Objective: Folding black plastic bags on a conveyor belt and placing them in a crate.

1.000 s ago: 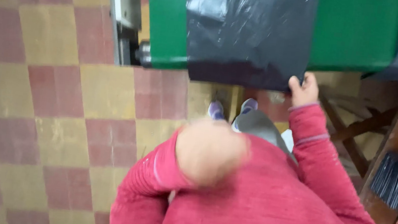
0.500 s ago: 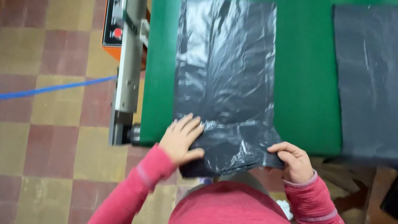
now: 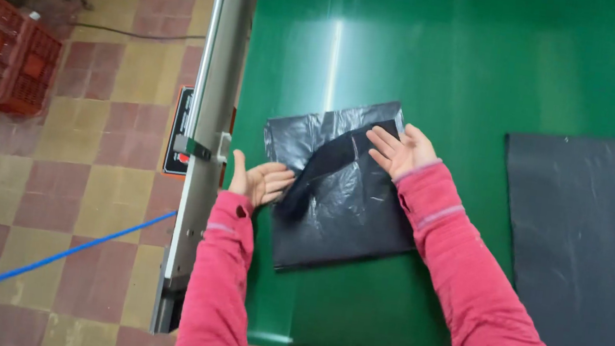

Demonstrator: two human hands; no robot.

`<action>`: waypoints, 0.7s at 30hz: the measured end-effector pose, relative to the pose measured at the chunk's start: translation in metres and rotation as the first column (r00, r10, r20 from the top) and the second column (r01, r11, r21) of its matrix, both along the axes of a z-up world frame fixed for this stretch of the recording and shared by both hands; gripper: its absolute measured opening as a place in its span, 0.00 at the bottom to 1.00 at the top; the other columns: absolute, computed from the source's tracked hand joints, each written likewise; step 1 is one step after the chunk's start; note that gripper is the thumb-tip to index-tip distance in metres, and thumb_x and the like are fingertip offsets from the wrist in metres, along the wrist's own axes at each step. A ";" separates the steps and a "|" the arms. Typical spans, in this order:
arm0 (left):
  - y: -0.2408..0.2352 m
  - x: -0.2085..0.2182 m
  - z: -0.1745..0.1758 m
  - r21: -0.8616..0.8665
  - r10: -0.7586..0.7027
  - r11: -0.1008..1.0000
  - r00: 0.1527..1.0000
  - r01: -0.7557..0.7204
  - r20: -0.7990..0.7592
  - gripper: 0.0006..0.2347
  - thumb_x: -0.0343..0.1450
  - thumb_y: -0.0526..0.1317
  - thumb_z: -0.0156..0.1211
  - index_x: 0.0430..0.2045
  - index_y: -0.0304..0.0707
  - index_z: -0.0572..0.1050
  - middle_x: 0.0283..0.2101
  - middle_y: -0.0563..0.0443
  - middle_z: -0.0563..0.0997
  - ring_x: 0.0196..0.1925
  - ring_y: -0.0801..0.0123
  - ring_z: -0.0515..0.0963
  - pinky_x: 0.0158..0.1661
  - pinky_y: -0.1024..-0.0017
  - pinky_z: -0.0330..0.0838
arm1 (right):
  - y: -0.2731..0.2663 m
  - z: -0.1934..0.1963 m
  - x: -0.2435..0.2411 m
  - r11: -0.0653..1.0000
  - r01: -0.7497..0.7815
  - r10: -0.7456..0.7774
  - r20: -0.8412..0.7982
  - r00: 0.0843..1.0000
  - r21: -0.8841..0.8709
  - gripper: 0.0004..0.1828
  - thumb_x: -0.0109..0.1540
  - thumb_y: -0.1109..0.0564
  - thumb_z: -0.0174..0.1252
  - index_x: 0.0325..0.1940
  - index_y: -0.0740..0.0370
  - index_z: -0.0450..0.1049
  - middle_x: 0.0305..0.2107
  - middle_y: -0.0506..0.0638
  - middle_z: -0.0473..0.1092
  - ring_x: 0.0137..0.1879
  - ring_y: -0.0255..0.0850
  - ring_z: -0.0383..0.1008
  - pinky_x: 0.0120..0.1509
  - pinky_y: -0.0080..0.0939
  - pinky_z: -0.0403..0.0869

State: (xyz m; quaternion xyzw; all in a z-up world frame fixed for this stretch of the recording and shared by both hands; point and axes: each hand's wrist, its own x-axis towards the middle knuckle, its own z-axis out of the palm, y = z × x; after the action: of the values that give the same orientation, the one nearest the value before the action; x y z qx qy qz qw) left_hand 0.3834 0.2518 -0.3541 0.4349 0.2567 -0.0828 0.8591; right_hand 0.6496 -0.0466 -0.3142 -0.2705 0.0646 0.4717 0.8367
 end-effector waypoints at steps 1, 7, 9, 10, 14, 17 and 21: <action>0.003 0.001 -0.016 -0.073 0.052 0.996 0.997 -0.055 -0.051 0.54 0.60 0.81 0.17 0.64 0.29 0.64 0.59 0.40 0.79 0.60 0.57 0.80 0.53 0.65 0.75 | 0.016 -0.017 0.017 0.997 0.007 -0.008 -0.013 1.000 -0.075 0.13 0.71 0.46 0.45 0.39 0.54 0.58 0.65 0.67 0.66 0.70 0.61 0.70 0.59 0.59 0.79; -0.024 0.005 -0.043 0.822 0.096 0.517 0.971 -0.237 0.220 0.29 0.71 0.56 0.61 0.55 0.24 0.73 0.51 0.31 0.83 0.53 0.41 0.82 0.51 0.54 0.75 | 0.043 -0.041 0.072 0.825 -0.173 0.342 0.232 0.910 -0.538 0.13 0.66 0.48 0.51 0.50 0.54 0.72 0.58 0.63 0.71 0.56 0.58 0.74 0.49 0.56 0.75; -0.028 0.016 -0.015 0.918 0.135 0.351 0.980 -0.187 0.148 0.24 0.72 0.51 0.59 0.55 0.26 0.73 0.48 0.30 0.83 0.50 0.38 0.81 0.48 0.52 0.74 | 0.050 -0.020 0.065 0.696 -0.047 0.425 0.359 0.831 -0.717 0.14 0.66 0.50 0.55 0.52 0.58 0.73 0.53 0.67 0.73 0.53 0.61 0.76 0.48 0.58 0.75; -0.031 0.022 0.000 0.977 0.182 0.174 0.979 -0.121 0.089 0.20 0.73 0.46 0.56 0.54 0.29 0.73 0.45 0.28 0.83 0.47 0.35 0.81 0.45 0.51 0.74 | 0.053 -0.008 0.060 0.541 0.122 0.527 0.448 0.722 -0.832 0.16 0.66 0.51 0.59 0.54 0.62 0.75 0.49 0.70 0.75 0.49 0.65 0.78 0.47 0.61 0.75; -0.016 0.042 -0.025 0.992 0.230 0.125 0.973 -0.005 -0.024 0.20 0.75 0.47 0.54 0.52 0.25 0.70 0.40 0.23 0.80 0.43 0.30 0.79 0.44 0.46 0.72 | 0.073 0.022 0.065 0.327 0.749 0.825 0.561 0.071 -0.576 0.17 0.60 0.50 0.69 0.48 0.57 0.76 0.46 0.56 0.73 0.55 0.53 0.74 0.56 0.52 0.74; -0.017 0.053 -0.001 0.991 0.281 0.118 0.954 0.069 -0.100 0.21 0.74 0.49 0.56 0.51 0.25 0.71 0.38 0.23 0.81 0.41 0.30 0.80 0.44 0.46 0.73 | 0.096 0.016 0.083 0.654 0.670 0.717 0.571 -0.400 -0.352 0.29 0.46 0.51 0.72 0.49 0.61 0.76 0.47 0.58 0.72 0.53 0.57 0.72 0.54 0.55 0.72; -0.058 0.047 0.077 0.954 0.336 -0.035 0.903 0.297 -0.269 0.27 0.69 0.54 0.61 0.54 0.28 0.68 0.45 0.31 0.80 0.47 0.38 0.79 0.42 0.51 0.74 | 0.118 -0.008 0.095 0.369 0.543 0.928 0.274 -0.251 -0.754 0.18 0.55 0.54 0.67 0.48 0.56 0.75 0.46 0.55 0.74 0.54 0.54 0.74 0.58 0.54 0.71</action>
State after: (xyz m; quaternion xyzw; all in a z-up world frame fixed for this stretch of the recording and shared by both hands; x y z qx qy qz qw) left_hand 0.4309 0.1942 -0.2767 0.8824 0.4243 0.0470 0.1978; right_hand 0.7444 0.0715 -0.3221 -0.8795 -0.4387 0.1605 0.0907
